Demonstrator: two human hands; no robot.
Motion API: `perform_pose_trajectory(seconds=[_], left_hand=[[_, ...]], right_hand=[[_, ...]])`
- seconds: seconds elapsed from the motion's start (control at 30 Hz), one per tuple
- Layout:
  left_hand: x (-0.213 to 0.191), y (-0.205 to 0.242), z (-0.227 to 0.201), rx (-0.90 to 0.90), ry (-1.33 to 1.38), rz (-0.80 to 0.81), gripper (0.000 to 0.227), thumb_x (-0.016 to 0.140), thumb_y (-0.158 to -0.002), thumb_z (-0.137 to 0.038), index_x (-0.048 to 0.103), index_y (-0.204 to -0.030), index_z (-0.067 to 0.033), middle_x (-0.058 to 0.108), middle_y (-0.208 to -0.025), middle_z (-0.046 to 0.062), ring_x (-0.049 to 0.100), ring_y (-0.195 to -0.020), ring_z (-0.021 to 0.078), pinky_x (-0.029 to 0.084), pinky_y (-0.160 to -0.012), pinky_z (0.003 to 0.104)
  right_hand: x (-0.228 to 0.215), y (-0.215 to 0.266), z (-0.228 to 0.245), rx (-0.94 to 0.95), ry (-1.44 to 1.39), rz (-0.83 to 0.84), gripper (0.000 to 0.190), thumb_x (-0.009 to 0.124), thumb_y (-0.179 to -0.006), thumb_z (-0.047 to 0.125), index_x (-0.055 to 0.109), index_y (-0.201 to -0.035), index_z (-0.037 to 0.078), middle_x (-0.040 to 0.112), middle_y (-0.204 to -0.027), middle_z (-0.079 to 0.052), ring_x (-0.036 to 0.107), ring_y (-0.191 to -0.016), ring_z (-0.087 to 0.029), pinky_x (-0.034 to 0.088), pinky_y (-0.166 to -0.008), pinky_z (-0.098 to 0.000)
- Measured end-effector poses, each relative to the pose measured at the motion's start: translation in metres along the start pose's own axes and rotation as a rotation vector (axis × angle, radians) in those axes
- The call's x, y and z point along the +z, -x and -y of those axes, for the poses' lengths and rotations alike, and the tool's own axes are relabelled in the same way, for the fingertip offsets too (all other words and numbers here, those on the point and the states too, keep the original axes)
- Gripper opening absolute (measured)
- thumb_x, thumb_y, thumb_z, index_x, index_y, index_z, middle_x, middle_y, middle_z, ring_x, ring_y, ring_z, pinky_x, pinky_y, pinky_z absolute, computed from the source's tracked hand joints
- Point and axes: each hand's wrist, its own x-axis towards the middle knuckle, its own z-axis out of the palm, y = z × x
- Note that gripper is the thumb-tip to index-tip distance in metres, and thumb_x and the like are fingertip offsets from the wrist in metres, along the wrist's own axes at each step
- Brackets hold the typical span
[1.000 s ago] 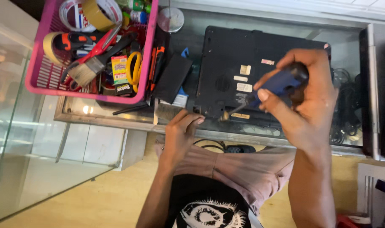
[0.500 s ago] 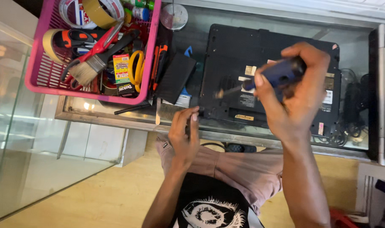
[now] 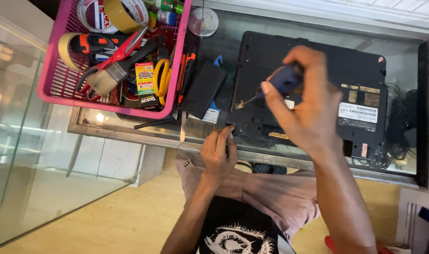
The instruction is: The person uses a screwdriver to remove screws from the bottom panel of a black laptop. They then remove the laptop battery and place it on the table.
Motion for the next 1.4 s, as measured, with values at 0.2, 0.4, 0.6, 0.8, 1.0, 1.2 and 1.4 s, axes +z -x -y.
perform_pose_trajectory(seconds=[0.2,0.4,0.6,0.8,1.0,1.2,1.4], left_hand=[[0.0,-0.001,-0.002,-0.072,0.063,0.013,0.015,0.053,-0.101,0.001,0.065,-0.111,0.0027,0.065,-0.092,0.015,0.064,-0.078,0.0284,0.052,-0.067,0.036],[-0.019,-0.018,-0.008,-0.326,0.323,-0.033,0.019,0.055,-0.097,0.005,0.066,-0.111,-0.002,0.064,-0.093,0.01,0.059,-0.079,0.0168,0.049,-0.069,0.028],[-0.036,-0.093,-0.002,-0.236,0.408,0.216,0.035,0.044,-0.111,-0.023,0.057,-0.133,0.0008,0.064,-0.129,0.021,0.064,-0.121,0.0333,0.054,-0.101,0.041],[-0.041,-0.13,0.014,-0.252,1.141,0.649,0.02,0.051,-0.11,-0.018,0.053,-0.123,-0.0028,0.059,-0.121,0.008,0.061,-0.121,0.0167,0.05,-0.111,0.032],[-0.024,-0.118,0.008,-0.36,0.62,0.236,0.029,0.083,-0.085,-0.024,0.061,-0.097,-0.0097,0.068,-0.089,0.004,0.069,-0.081,0.0125,0.057,-0.074,0.027],[-0.034,-0.131,0.004,-0.205,0.669,0.512,0.024,0.071,-0.098,-0.017,0.067,-0.118,-0.0049,0.072,-0.115,0.009,0.067,-0.11,0.0191,0.051,-0.094,0.033],[-0.029,-0.132,-0.002,-0.271,0.369,0.254,0.045,0.095,-0.076,-0.022,0.052,-0.067,-0.0128,0.054,-0.066,-0.004,0.044,-0.067,0.0126,0.034,-0.059,0.029]], right_hand=[[-0.005,-0.026,0.017,-0.193,0.086,0.325,0.03,0.067,-0.108,0.016,0.048,-0.129,0.009,0.065,-0.096,-0.015,0.07,-0.081,-0.028,0.061,-0.058,-0.0377],[-0.011,-0.084,0.063,-0.199,0.716,0.656,0.061,0.073,-0.101,0.071,0.059,-0.104,0.012,0.06,-0.056,-0.008,0.069,-0.061,-0.037,0.055,-0.055,-0.0509],[-0.004,-0.095,0.065,-0.207,0.746,0.74,0.054,0.063,-0.113,0.054,0.062,-0.086,0.007,0.066,-0.073,-0.018,0.067,-0.07,-0.051,0.048,-0.051,-0.0535],[-0.021,-0.09,0.072,-0.013,0.599,0.847,0.054,0.056,-0.117,0.048,0.055,-0.091,0.001,0.055,-0.069,-0.016,0.059,-0.067,-0.049,0.044,-0.055,-0.0561],[-0.022,-0.087,0.068,-0.302,0.359,1.001,0.037,0.051,-0.087,-0.016,0.054,-0.107,0.015,0.047,-0.083,-0.004,0.05,-0.07,-0.025,0.042,-0.069,-0.0446],[-0.035,-0.087,0.077,0.016,0.358,0.99,0.021,0.052,-0.098,-0.006,0.046,-0.113,0.006,0.044,-0.106,-0.013,0.055,-0.057,-0.039,0.041,-0.056,-0.0541],[-0.07,-0.074,0.073,-0.266,0.223,0.657,0.063,0.076,-0.09,0.017,0.049,-0.146,0.006,0.039,-0.136,-0.02,0.06,-0.078,-0.03,0.051,-0.078,-0.0501]])
